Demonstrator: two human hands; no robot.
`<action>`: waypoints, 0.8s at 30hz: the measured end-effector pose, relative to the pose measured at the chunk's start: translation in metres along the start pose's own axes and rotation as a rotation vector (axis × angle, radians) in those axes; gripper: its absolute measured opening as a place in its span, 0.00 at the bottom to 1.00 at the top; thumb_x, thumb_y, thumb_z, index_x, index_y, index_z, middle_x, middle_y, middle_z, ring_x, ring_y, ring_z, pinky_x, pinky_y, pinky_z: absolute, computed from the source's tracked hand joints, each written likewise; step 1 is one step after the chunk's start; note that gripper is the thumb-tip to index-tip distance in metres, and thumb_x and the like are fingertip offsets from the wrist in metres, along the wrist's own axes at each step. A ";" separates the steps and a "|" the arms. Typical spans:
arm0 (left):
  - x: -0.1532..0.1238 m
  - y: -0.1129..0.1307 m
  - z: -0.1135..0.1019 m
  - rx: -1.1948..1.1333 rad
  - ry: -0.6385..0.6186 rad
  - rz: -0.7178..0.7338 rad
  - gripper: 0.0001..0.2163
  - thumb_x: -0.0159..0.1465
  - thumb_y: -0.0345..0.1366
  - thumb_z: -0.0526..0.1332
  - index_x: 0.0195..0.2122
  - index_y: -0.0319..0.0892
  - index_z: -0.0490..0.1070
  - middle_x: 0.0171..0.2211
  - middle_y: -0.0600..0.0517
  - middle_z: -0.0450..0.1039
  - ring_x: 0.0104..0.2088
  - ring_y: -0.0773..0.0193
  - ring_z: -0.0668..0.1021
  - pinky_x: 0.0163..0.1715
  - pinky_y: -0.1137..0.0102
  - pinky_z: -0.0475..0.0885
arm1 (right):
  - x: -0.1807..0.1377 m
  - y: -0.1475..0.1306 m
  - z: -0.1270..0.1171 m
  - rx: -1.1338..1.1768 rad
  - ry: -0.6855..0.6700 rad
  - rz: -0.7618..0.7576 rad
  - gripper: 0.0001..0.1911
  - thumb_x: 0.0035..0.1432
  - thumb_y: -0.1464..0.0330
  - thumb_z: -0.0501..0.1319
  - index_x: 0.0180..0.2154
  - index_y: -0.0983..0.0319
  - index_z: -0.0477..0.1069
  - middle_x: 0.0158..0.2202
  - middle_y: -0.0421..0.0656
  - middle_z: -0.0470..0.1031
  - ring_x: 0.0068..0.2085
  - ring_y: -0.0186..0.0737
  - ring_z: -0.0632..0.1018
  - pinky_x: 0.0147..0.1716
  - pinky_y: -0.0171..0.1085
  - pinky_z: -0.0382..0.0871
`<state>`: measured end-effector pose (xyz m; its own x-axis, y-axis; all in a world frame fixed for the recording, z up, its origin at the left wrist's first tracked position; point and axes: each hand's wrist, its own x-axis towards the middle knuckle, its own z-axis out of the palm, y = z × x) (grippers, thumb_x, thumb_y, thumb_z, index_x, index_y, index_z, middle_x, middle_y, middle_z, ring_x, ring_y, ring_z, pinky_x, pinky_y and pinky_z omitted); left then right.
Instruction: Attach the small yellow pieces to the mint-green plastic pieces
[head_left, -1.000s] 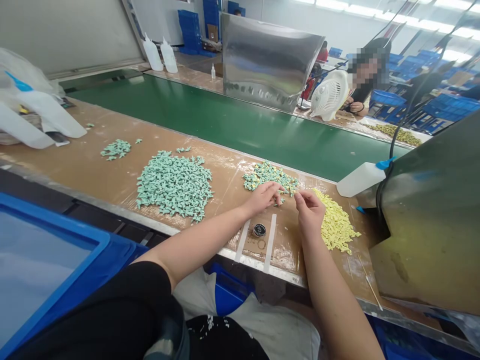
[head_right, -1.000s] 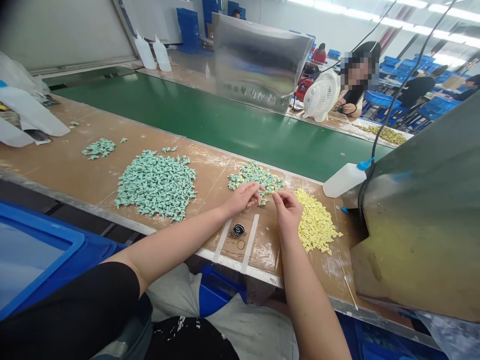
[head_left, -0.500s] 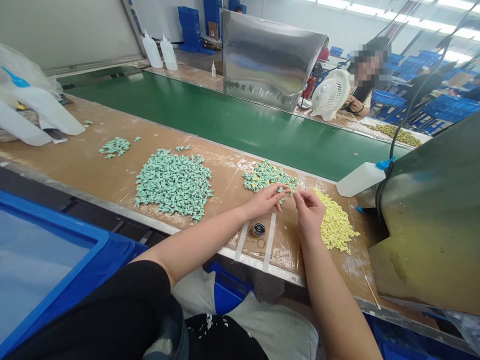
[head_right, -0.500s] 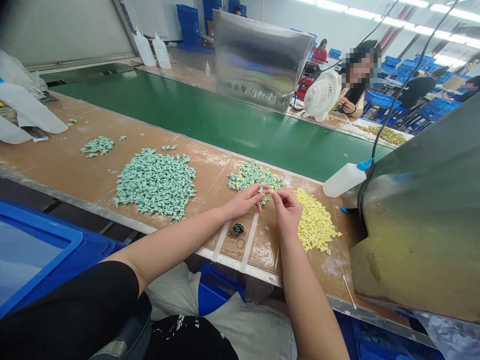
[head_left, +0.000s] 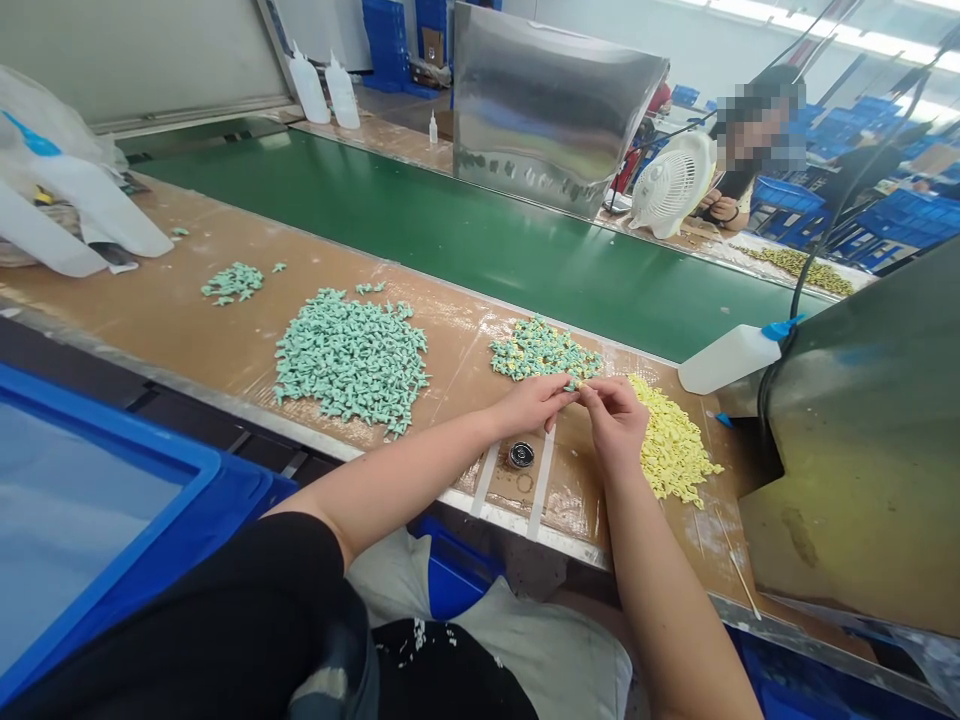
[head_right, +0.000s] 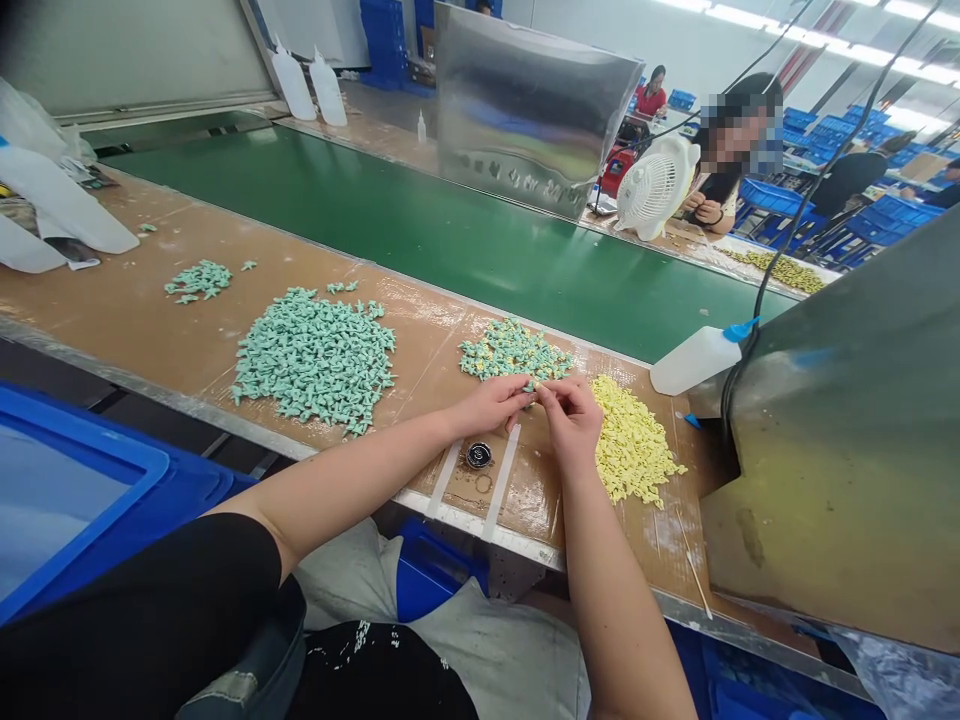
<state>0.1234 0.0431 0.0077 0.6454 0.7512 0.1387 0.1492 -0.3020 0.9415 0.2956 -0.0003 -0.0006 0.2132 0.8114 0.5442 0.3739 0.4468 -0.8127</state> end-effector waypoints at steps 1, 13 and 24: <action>0.000 0.000 0.000 0.007 -0.002 -0.002 0.14 0.74 0.48 0.53 0.35 0.45 0.62 0.17 0.61 0.65 0.21 0.66 0.73 0.31 0.69 0.65 | 0.000 -0.001 0.000 -0.005 -0.003 -0.010 0.12 0.62 0.55 0.70 0.37 0.57 0.82 0.33 0.41 0.74 0.35 0.40 0.76 0.35 0.41 0.73; 0.003 -0.008 -0.007 0.296 0.025 0.136 0.07 0.72 0.35 0.56 0.36 0.44 0.71 0.28 0.54 0.74 0.33 0.61 0.76 0.37 0.69 0.65 | 0.000 -0.005 -0.009 -0.174 -0.099 -0.080 0.09 0.62 0.58 0.70 0.34 0.56 0.81 0.32 0.40 0.72 0.32 0.39 0.74 0.30 0.40 0.68; 0.001 -0.001 -0.006 0.349 0.015 0.180 0.09 0.71 0.37 0.55 0.36 0.43 0.72 0.31 0.52 0.75 0.32 0.63 0.73 0.34 0.69 0.62 | -0.001 -0.006 -0.010 -0.255 -0.123 -0.198 0.08 0.67 0.60 0.65 0.35 0.56 0.75 0.30 0.39 0.70 0.30 0.38 0.72 0.29 0.39 0.66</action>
<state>0.1195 0.0482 0.0086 0.6738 0.6755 0.2994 0.2816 -0.6094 0.7412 0.3021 -0.0073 0.0061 0.0090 0.7649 0.6441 0.6139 0.5042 -0.6074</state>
